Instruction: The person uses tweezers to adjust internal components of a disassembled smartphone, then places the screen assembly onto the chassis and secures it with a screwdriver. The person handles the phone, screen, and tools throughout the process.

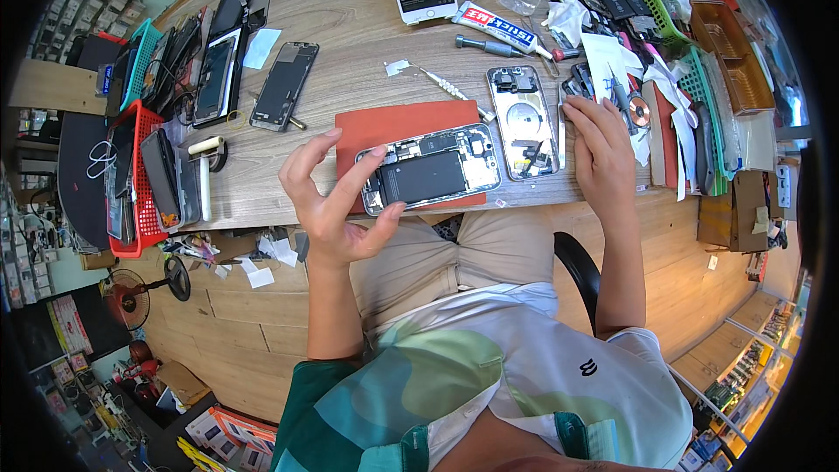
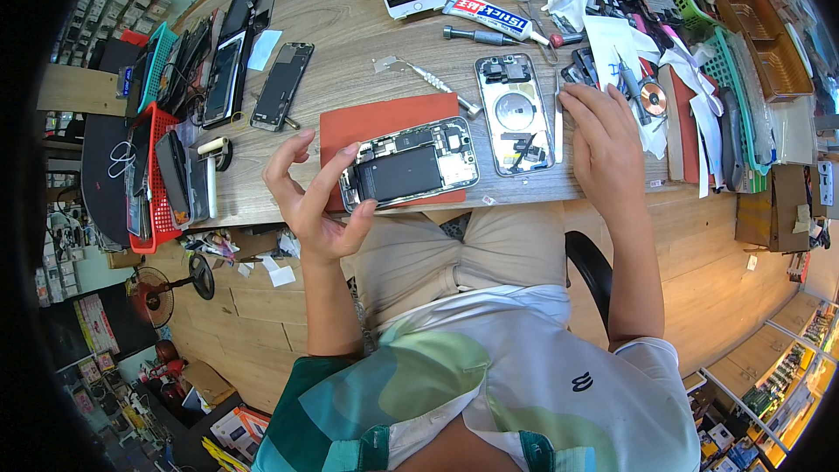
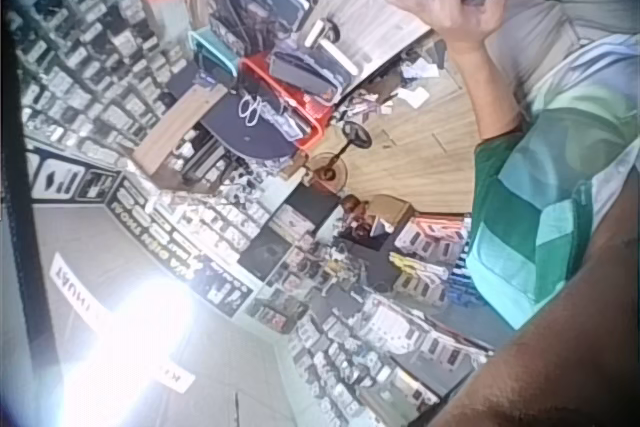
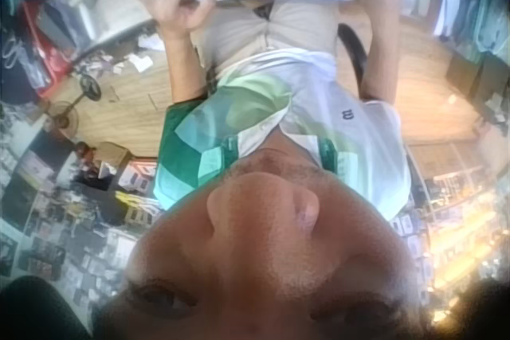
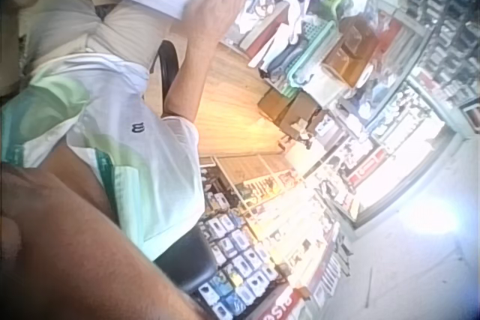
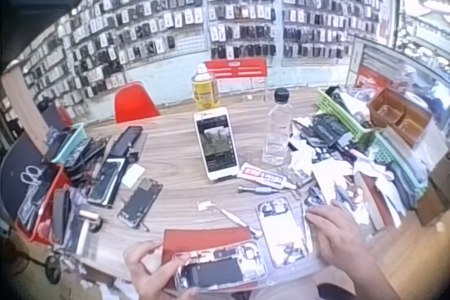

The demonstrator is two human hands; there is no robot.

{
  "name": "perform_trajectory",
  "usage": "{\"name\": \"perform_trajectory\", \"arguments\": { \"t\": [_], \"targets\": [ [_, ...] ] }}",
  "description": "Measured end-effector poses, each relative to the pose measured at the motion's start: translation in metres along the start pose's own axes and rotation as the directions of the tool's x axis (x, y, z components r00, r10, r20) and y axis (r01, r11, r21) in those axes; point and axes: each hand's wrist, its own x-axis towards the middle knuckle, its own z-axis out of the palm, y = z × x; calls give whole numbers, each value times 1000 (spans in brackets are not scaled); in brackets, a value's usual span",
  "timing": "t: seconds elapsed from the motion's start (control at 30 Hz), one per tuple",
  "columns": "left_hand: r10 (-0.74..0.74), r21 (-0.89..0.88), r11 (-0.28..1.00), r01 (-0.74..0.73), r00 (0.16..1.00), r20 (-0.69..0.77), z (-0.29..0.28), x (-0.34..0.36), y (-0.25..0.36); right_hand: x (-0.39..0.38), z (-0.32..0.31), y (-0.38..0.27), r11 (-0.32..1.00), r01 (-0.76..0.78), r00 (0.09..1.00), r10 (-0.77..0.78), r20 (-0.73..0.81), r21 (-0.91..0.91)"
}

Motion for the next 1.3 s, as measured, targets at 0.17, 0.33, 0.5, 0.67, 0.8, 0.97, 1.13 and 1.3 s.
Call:
{"name": "perform_trajectory", "arguments": {
  "t": [0.17, 0.33, 0.5, 0.67, 0.8, 0.97, 1.13, 1.3],
  "targets": [
    [0, -5, 1000, 0, 1000, -6, 1, 0, 0, 0, 0, 0, 1000, 0, 1000, 0, 3, 1],
    [5, 1, 1000, -5, 1000, -1, 0, 0, 0, 0, 0, 0, 1000, 1, 1000, -1, -4, 2],
    [-1, -7, 1000, 1, 1000, -6, 0, 0, 0, 1, -1, -1, 1000, 2, 1000, -2, -1, -1],
    [-17, -13, 1000, 17, 1000, -10, 0, 0, 1, -1, 1, 1, 1000, 4, 1000, -4, 3, -11],
    [-43, -34, 998, 43, 999, -11, 0, 1, 3, -2, -1, 2, 1000, -31, 999, 31, 43, 4],
    [-43, -33, 999, 43, 999, -7, 0, 1, 4, -1, 1, 2, 1000, 8, 1000, -8, 0, -6],
    [-44, -19, 999, 44, 999, -20, -1, -1, 3, 1, 0, 0, 1000, 4, 1000, -4, 3, -12],
    [-165, -210, 970, 121, 964, -207, -1, -6, -10, -2, 3, 2, 1000, -19, 1000, 19, 20, -15]
  ]
}}
